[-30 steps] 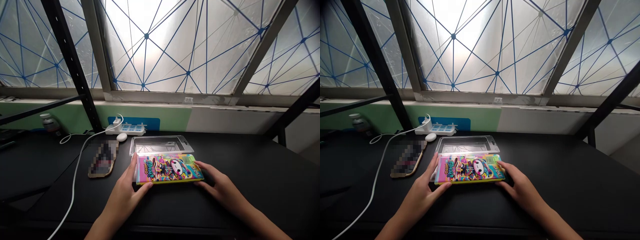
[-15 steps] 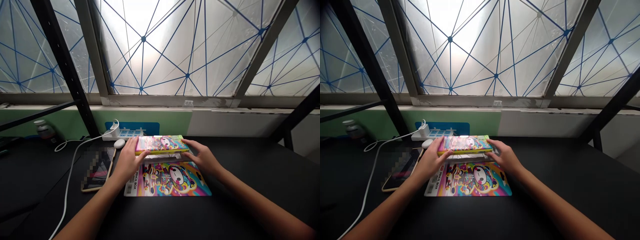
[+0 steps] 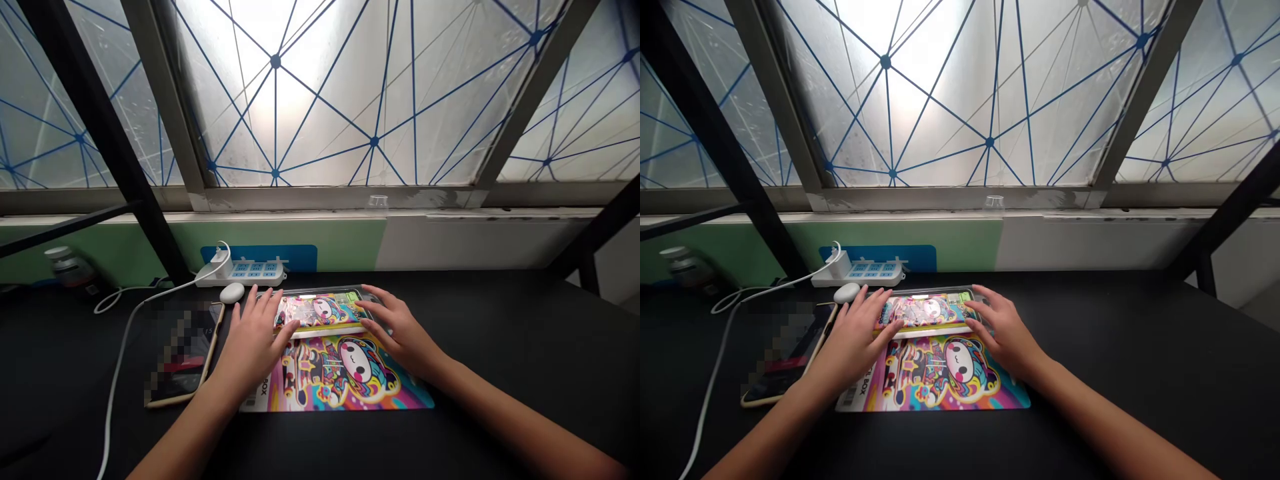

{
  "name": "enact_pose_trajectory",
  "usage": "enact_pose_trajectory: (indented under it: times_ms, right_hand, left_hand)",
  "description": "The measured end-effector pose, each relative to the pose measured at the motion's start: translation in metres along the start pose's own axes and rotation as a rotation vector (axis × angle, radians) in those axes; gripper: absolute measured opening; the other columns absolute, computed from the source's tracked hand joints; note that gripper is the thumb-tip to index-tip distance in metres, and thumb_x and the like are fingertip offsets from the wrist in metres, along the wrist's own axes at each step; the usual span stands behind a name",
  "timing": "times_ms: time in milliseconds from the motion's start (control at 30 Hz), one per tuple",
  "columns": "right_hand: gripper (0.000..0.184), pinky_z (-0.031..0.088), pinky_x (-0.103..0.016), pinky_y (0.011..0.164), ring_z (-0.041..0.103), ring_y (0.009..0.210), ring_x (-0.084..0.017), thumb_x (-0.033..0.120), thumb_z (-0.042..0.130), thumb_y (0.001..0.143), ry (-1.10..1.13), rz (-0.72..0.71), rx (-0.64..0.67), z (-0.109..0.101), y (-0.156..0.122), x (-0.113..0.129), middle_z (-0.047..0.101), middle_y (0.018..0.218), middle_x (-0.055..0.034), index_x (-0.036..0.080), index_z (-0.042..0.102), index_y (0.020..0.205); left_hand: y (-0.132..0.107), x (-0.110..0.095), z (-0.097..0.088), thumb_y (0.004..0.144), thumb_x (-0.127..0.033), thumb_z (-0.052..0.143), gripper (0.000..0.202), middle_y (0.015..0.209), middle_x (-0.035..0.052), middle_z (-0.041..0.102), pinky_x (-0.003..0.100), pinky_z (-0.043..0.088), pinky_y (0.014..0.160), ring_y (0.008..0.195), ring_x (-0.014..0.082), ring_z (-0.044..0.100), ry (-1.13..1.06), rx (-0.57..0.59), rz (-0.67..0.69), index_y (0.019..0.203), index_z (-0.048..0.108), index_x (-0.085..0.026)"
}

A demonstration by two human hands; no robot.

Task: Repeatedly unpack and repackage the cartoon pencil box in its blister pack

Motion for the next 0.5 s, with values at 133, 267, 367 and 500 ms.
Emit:
enact_pose_trajectory:
  times_ms: [133,267,367,500]
  right_hand:
    - [0.023,0.051,-0.048,0.096,0.063,0.113,-0.029,0.030,0.054,0.099,0.030,-0.214,-0.038,-0.010,-0.008,0.051,0.067,0.122,-0.0142,0.022,0.069,0.114]
    - [0.029,0.051,-0.045,0.098,0.065,0.108,-0.027,0.038,0.058,0.098,0.113,-0.355,0.301,0.020,-0.022,0.100,0.071,0.116,-0.0125,0.020,0.068,0.118]
    - [0.066,0.036,-0.053,0.115,0.043,0.140,-0.035,0.057,0.065,0.090,0.142,-0.307,0.499,0.035,-0.028,0.111,0.050,0.152,-0.0148,0.022,0.053,0.144]
    - [0.087,0.017,-0.060,0.121,0.026,0.150,-0.037,0.063,0.066,0.086,0.185,-0.243,0.584,0.035,-0.031,0.103,0.033,0.163,-0.0143,0.023,0.034,0.156]
  left_hand:
    - [0.005,-0.026,-0.008,0.100,-0.050,0.045,0.060,0.156,0.0164,0.045,0.056,0.031,0.115,0.151,0.0375,0.024,-0.010,-0.072,0.094,0.147,0.049,-0.014]
    - [0.021,-0.062,0.004,0.101,-0.046,0.046,0.057,0.158,0.0176,0.041,0.054,0.032,0.115,0.151,0.0376,0.023,-0.027,0.020,0.162,0.147,0.048,-0.012]
    - [0.039,-0.082,0.018,0.100,-0.048,0.047,0.058,0.158,0.0183,0.041,0.055,0.034,0.114,0.151,0.0391,0.024,-0.035,0.063,0.193,0.146,0.049,-0.013]
    - [0.054,-0.092,0.041,0.100,-0.050,0.047,0.058,0.155,0.0224,0.044,0.060,0.035,0.111,0.148,0.0447,0.029,-0.026,0.116,0.226,0.142,0.053,-0.010]
Point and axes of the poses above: each hand's wrist, its own y-axis towards the middle knuckle, its own z-axis out of the palm, x = y × z, the point moved 9 cm from there along y, towards the middle knuckle
